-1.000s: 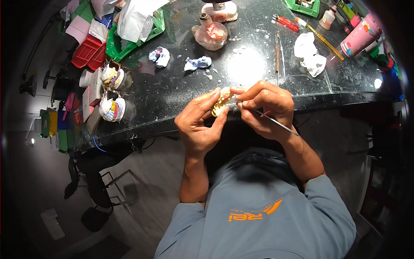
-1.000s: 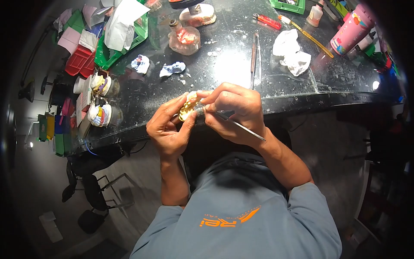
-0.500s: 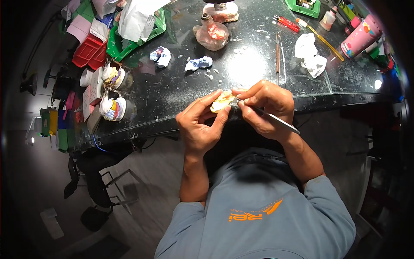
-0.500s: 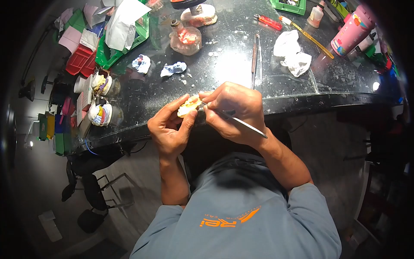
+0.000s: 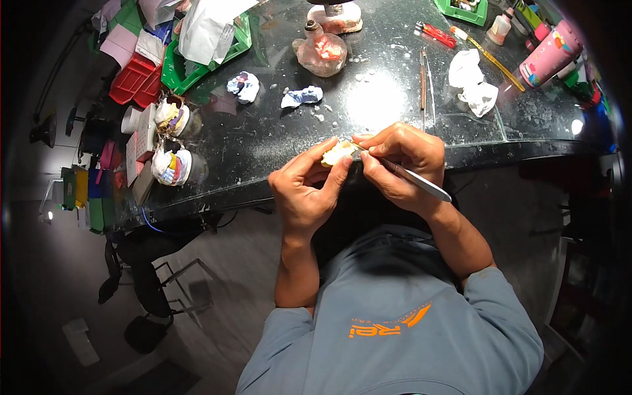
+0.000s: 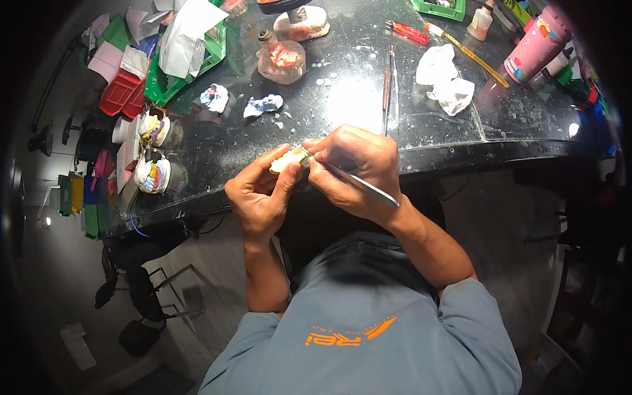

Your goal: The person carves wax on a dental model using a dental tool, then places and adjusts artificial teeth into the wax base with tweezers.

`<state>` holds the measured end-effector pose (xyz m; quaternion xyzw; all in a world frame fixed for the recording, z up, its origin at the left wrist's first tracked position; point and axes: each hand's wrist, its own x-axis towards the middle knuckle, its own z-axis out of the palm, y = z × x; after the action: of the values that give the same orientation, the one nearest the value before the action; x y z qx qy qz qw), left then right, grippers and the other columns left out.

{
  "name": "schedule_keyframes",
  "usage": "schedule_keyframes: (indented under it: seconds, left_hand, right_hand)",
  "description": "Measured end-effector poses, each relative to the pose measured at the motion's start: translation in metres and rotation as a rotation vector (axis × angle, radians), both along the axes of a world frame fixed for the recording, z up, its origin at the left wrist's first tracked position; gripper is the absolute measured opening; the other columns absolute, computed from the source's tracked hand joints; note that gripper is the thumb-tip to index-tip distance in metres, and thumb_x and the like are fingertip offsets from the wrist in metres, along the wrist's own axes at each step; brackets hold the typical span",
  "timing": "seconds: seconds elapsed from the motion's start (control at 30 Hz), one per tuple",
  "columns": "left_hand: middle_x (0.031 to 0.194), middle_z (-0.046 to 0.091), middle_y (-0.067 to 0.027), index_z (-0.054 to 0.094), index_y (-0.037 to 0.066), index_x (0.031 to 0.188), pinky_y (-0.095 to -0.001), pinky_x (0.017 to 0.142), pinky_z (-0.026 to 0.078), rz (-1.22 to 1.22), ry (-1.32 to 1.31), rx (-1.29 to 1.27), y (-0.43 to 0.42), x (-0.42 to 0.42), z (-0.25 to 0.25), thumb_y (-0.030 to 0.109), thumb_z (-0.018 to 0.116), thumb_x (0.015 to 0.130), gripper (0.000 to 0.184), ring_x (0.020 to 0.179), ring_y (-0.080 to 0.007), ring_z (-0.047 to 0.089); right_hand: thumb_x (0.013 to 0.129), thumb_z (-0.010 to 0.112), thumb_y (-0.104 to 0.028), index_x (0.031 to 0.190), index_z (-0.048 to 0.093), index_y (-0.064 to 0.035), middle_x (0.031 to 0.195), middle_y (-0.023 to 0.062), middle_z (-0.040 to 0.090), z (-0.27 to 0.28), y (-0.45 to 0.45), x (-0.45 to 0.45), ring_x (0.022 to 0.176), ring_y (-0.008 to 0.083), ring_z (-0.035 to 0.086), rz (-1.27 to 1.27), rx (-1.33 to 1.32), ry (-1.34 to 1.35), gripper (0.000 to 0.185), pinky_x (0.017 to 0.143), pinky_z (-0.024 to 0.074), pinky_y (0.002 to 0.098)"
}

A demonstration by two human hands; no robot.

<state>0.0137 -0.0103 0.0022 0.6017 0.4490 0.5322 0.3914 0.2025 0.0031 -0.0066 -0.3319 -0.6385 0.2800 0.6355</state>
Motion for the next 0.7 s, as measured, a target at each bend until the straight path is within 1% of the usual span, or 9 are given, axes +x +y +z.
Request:
schedule_keyframes:
  seconds: [0.23, 0.33, 0.43, 0.53, 0.7]
  left_hand:
    - [0.107, 0.079, -0.0189, 0.075, -0.008, 0.122, -0.0286, 0.08, 0.065, 0.014, 0.004, 0.021, 0.0003, 0.0, -0.0037, 0.001, 0.085, 0.089, 0.036, 0.092, -0.019, 0.079]
    - [0.108, 0.079, -0.0186, 0.075, -0.008, 0.122, -0.0287, 0.08, 0.066, 0.011, 0.025, 0.036, 0.0006, -0.0001, -0.0028, 0.0, 0.086, 0.088, 0.037, 0.093, -0.0192, 0.079]
    - [0.113, 0.078, -0.0177, 0.07, -0.01, 0.129, -0.0283, 0.091, 0.062, -0.03, 0.085, 0.033, -0.0015, -0.0021, -0.0004, -0.002, 0.079, 0.095, 0.036, 0.102, -0.0179, 0.076]
    - [0.115, 0.077, -0.0178, 0.07, -0.01, 0.129, -0.0287, 0.091, 0.062, -0.022, 0.103, 0.066, -0.0017, -0.0007, 0.0005, -0.003, 0.08, 0.093, 0.037, 0.102, -0.0188, 0.076]
    - [0.116, 0.077, -0.019, 0.07, -0.01, 0.129, -0.0295, 0.092, 0.062, -0.023, 0.087, 0.054, -0.0021, -0.0007, -0.002, -0.004, 0.08, 0.093, 0.038, 0.104, -0.02, 0.076]
  right_hand:
    - [0.082, 0.083, -0.002, 0.084, 0.07, 0.0022, 0.088, 0.0166, 0.077, 0.0008, -0.0012, 0.0023, 0.081, 0.0204, 0.08, 0.005, -0.024, -0.04, 0.014, 0.065, 0.0597, 0.0291]
    - [0.082, 0.084, -0.002, 0.083, 0.07, 0.0021, 0.089, 0.0165, 0.078, -0.0013, 0.0006, 0.0009, 0.079, 0.0198, 0.079, 0.011, 0.008, -0.009, 0.015, 0.065, 0.0594, 0.0291]
    - [0.082, 0.084, -0.002, 0.083, 0.07, 0.0022, 0.089, 0.0168, 0.078, 0.0004, -0.0012, 0.0023, 0.079, 0.0202, 0.079, 0.012, -0.027, -0.031, 0.015, 0.065, 0.0595, 0.0293]
    - [0.082, 0.084, -0.002, 0.083, 0.071, 0.0022, 0.089, 0.017, 0.078, -0.0006, 0.0022, 0.0007, 0.079, 0.0208, 0.079, 0.023, 0.045, -0.015, 0.014, 0.066, 0.0595, 0.03]
    - [0.082, 0.083, -0.001, 0.084, 0.071, 0.0021, 0.088, 0.0167, 0.077, -0.0021, -0.001, -0.0008, 0.077, 0.0222, 0.078, 0.005, -0.018, 0.038, 0.013, 0.066, 0.0594, 0.031]
